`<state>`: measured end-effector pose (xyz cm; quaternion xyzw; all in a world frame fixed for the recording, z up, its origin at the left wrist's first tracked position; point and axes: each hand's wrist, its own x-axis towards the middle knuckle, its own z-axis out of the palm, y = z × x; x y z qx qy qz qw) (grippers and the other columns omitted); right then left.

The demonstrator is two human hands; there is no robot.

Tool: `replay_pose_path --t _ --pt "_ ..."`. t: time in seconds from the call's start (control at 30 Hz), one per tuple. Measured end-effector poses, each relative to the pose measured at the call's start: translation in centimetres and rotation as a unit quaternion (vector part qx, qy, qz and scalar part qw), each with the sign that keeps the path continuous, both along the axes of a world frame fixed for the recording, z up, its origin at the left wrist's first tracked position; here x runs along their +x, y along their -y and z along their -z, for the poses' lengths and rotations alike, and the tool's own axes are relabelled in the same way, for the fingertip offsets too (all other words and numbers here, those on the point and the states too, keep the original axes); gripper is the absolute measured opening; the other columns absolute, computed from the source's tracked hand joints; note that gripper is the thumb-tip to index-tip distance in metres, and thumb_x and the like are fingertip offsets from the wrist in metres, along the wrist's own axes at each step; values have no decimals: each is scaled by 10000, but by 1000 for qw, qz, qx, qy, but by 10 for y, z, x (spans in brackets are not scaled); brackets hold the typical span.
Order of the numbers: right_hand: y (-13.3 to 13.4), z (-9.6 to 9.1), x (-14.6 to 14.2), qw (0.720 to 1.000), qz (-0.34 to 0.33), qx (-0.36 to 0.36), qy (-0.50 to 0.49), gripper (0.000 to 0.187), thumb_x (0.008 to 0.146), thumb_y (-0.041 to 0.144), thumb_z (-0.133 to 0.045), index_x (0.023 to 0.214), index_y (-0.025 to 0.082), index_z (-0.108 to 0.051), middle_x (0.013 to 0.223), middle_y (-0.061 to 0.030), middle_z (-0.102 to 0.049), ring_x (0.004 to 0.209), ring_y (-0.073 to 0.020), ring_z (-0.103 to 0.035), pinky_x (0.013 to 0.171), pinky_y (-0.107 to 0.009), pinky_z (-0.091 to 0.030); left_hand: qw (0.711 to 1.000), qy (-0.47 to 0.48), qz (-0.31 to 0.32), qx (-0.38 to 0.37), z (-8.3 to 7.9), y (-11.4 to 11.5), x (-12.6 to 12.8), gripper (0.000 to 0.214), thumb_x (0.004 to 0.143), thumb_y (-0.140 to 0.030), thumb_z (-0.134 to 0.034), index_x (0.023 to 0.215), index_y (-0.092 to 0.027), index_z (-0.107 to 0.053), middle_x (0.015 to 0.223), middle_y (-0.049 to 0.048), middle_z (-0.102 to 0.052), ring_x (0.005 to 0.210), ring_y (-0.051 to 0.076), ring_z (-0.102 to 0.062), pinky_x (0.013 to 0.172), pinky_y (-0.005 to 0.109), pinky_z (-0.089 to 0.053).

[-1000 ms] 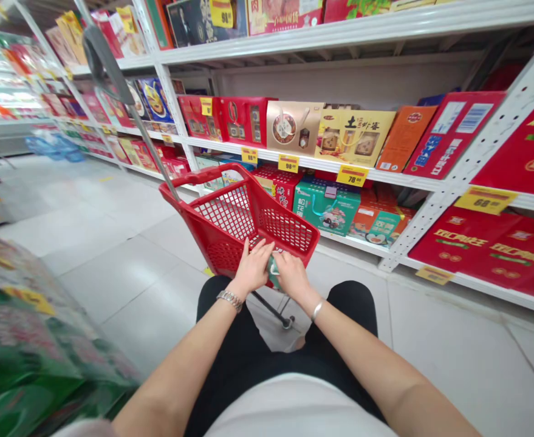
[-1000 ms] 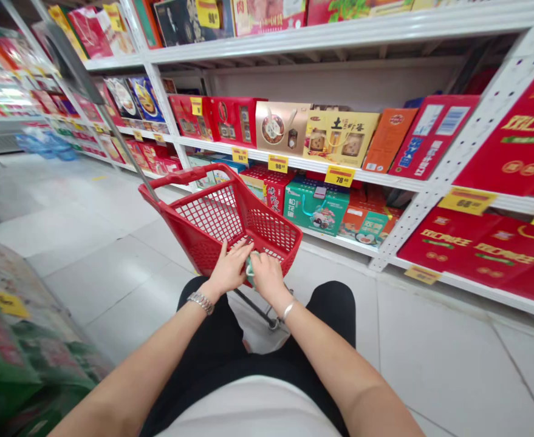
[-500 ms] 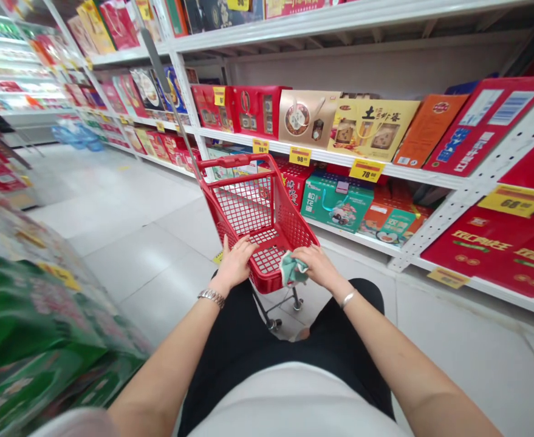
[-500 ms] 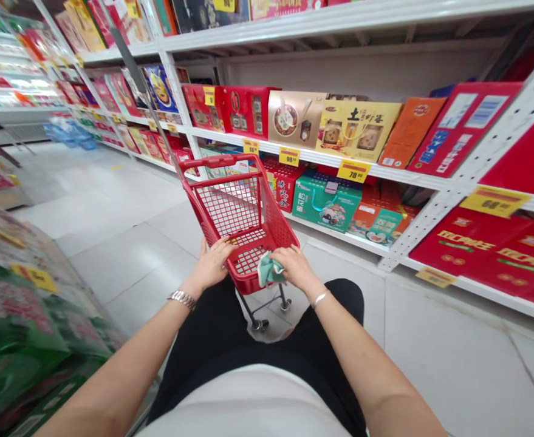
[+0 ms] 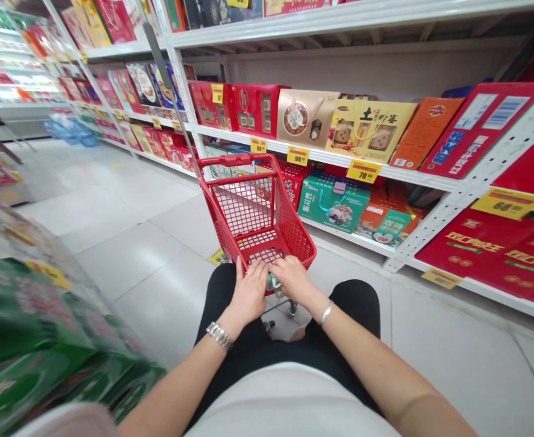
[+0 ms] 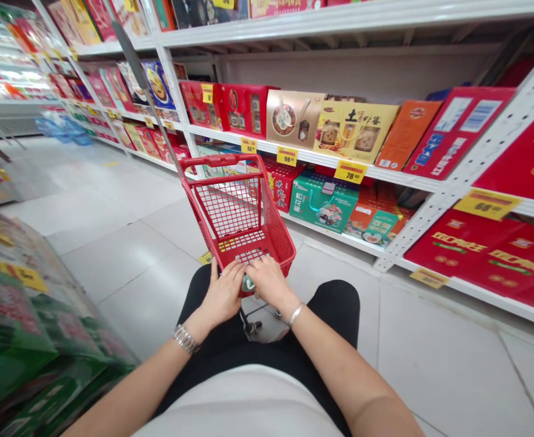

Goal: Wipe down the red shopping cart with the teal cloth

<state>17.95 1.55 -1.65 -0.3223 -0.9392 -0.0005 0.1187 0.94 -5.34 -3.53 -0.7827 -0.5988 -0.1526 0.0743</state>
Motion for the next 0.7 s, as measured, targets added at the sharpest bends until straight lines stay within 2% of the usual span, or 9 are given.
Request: replay_pose_path --t 0.07,0.13,0.23,0.3,0.4,0.47,0.6,0.7 --pt "5 1 -9 1000 -3 10 4 225 972 160 -528 1145 188 -669 1041 -93 -667 956 -223 -557 874 -351 -408 1000 2 -25 18 6 5 4 746 732 -112 -541 1472 -103 -445 1282 181 -677 1261 335 -562 1229 676 -74" --pt "1 2 -4 1000 -21 8 0 248 985 199 -535 1205 199 -651 1086 -89 -671 958 -216 -569 867 -344 -411 999 3 -27 28 9 6 3 793 777 -133 -539 1541 -110 -327 1198 152 -714 1165 313 -603 1228 664 -93" --pt "-17 3 24 999 -29 2 -13 286 965 214 -589 1246 239 -637 1174 -79 -668 978 -206 -585 902 -354 -405 999 10 -21 27 10 2 -2 888 807 -157 -550 1599 -138 -151 1128 105 -736 1096 292 -611 1229 648 -96" --pt "-32 4 48 1000 -10 -3 -28 286 935 187 -624 1214 242 -654 1174 -81 -673 1004 -206 -591 945 -363 -393 999 12 -27 17 9 -3 -4 932 798 -166 -569 1607 -137 -107 1100 103 -736 1083 299 -603 1228 646 -91" --pt "-51 5 73 998 8 -15 -52 283 888 129 -648 1148 235 -680 1156 -78 -681 1060 -213 -587 987 -366 -381 1000 8 -14 -4 6 -12 -1 937 783 -164 -583 1608 -173 -139 1091 93 -728 1107 305 -588 1234 635 -73" --pt "-59 6 77 998 16 -20 -61 291 866 86 -631 1108 234 -694 1140 -72 -685 1071 -216 -582 989 -364 -381 1000 10 -7 -15 2 -19 3 917 772 -163 -592 1599 -217 -198 1129 88 -717 1137 306 -580 1237 637 -61" --pt "-65 4 65 997 55 -23 -55 288 855 50 -578 1033 229 -716 1073 -67 -687 1011 -212 -578 952 -349 -394 999 18 -23 -19 -4 -37 5 822 766 -163 -600 1546 -231 -347 1246 118 -684 1216 317 -562 1236 651 -59" --pt "-62 0 45 995 94 -10 -26 311 863 44 -555 1066 223 -710 1056 -70 -687 977 -215 -578 914 -340 -406 999 21 -45 -19 -3 -51 -10 715 757 -144 -593 1460 -207 -481 1328 143 -650 1314 337 -520 1231 675 -31"
